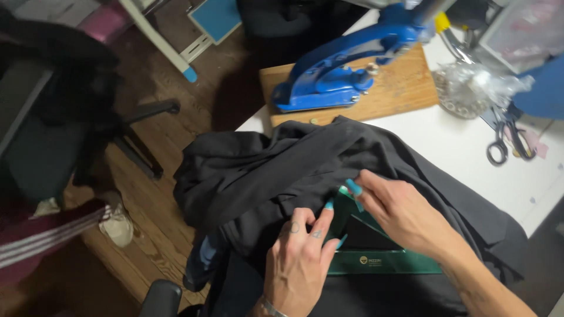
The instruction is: Measuring and aligning a black garment using a triangle ruler on a workshop table.
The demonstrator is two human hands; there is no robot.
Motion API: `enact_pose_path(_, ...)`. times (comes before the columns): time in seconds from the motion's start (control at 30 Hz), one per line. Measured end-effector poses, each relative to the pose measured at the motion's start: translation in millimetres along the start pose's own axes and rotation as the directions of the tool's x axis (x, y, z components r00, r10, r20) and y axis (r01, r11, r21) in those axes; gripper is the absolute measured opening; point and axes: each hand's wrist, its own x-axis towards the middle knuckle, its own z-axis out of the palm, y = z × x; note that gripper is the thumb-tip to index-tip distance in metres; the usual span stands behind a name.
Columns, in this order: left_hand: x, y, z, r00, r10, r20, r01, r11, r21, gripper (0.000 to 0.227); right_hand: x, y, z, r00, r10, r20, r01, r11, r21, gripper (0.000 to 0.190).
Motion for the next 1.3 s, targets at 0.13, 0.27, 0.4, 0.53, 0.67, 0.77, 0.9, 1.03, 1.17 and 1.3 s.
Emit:
enact_pose_path(0.13, -2.6, -2.9, 0.3, 1.0, -0.005, 0.0, 0.005, 1.0, -0.011, 0.054, 22.6, 6.0, 5.7, 0.997, 0.047, 0.062, -0.044, 0.998, -0.043, 0.022)
enact_pose_path(0.27, -3.3, -5.2, -2.5, 0.999, 0.041, -0.001, -0.041, 0.999, -0.036, 0.051, 23.8, -1.1, 9.8, 0.998, 0.045, 0.038, -0.04, 0.991, -0.129, 0.012)
enact_pose_path(0.4, -3.3, -4.4, -3.2, 1.0, 0.013, 0.01, -0.012, 1.0, -0.021, 0.052, 26.2, -4.0, 10.9, 0.999, 0.031, 0.02, -0.026, 0.984, -0.179, 0.012)
enact_pose_path(0.53, -4.9, -6.4, -3.0, 1.0, 0.022, 0.023, -0.021, 1.0, -0.009, 0.051, 30.2, -5.7, 14.6, 1.0, 0.01, -0.013, -0.013, 0.964, -0.265, 0.013)
enact_pose_path(0.67, -4.5, -6.3, -1.7, 0.999, 0.033, 0.037, -0.035, 0.998, 0.059, 0.053, 30.5, -4.5, 18.7, 0.999, 0.012, -0.047, -0.028, 0.927, -0.374, 0.014)
enact_pose_path(0.77, -4.8, -6.7, -2.1, 0.998, 0.036, 0.047, -0.038, 0.998, 0.05, 0.053, 29.6, -1.0, 24.6, 0.993, -0.053, -0.107, 0.006, 0.916, -0.401, 0.012)
enact_pose_path(0.9, -6.4, -6.7, -1.9, 0.998, 0.033, 0.057, -0.037, 0.997, 0.067, 0.053, 29.9, 5.5, 28.2, 0.976, -0.132, -0.173, 0.051, 0.912, -0.407, 0.012)
enact_pose_path(1.03, -7.7, -6.7, -2.4, 0.999, 0.041, 0.036, -0.043, 0.998, 0.056, 0.053, 30.1, 11.1, 24.4, 0.981, -0.096, -0.169, 0.043, 0.955, -0.293, 0.014)
enact_pose_path(1.17, -6.8, -7.7, -2.1, 0.997, 0.024, 0.07, -0.025, 1.0, 0.019, 0.052, 31.0, 12.6, 22.8, 0.99, -0.061, -0.128, 0.029, 0.97, -0.24, 0.021)
enact_pose_path(1.3, -6.5, -6.3, -8.1, 0.998, 0.015, 0.054, -0.019, 0.997, 0.069, 0.05, 32.2, 6.3, 23.7, 0.994, -0.067, -0.091, 0.033, 0.942, -0.334, 0.015)
